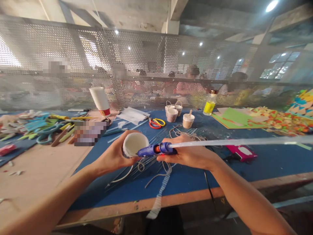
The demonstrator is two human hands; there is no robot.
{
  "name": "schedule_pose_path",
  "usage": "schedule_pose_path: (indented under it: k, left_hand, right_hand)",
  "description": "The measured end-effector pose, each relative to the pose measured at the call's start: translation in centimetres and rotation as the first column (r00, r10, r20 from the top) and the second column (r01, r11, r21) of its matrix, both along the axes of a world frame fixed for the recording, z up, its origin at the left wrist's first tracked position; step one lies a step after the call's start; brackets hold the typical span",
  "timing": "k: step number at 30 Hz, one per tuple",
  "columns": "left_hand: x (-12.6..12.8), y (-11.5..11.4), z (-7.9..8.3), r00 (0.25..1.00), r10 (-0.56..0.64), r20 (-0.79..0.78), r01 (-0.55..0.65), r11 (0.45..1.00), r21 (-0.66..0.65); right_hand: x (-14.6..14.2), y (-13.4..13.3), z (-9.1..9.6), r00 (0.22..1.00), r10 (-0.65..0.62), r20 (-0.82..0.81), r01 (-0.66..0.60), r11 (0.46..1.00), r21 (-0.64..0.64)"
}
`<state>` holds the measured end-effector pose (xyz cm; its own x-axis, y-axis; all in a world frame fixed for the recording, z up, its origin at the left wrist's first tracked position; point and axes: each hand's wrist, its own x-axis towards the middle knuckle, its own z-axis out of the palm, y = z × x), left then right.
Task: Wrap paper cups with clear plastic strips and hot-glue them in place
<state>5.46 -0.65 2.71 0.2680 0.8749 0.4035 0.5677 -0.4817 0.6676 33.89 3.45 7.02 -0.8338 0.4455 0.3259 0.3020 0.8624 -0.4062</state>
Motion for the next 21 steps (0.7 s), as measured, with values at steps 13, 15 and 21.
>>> schedule_pose_path:
  k: [13,15,21]
  left_hand:
    - [-0.2,0.5,0.4,0.996,0.048,0.074,-0.046,0.998,-0.031]
    - [-0.3,0.6,0.3,0.995,0.050,0.085,-0.047,0.998,-0.028]
    - [-0.5,0.8,0.0,0.994,0.052,0.095,-0.049,0.998,-0.031]
  right_hand:
    - [-0.8,-0.3,-0.8,0.954,-0.076,-0.291,0.034,0.988,-0.147]
    - [-0.9,-0.4,-0.9,0.958,-0.042,-0.282,0.012,0.994,-0.107]
    - [-1.0,-0.5,-1.0,0.980,-0.041,-0.197,0.041,0.999,-0.004]
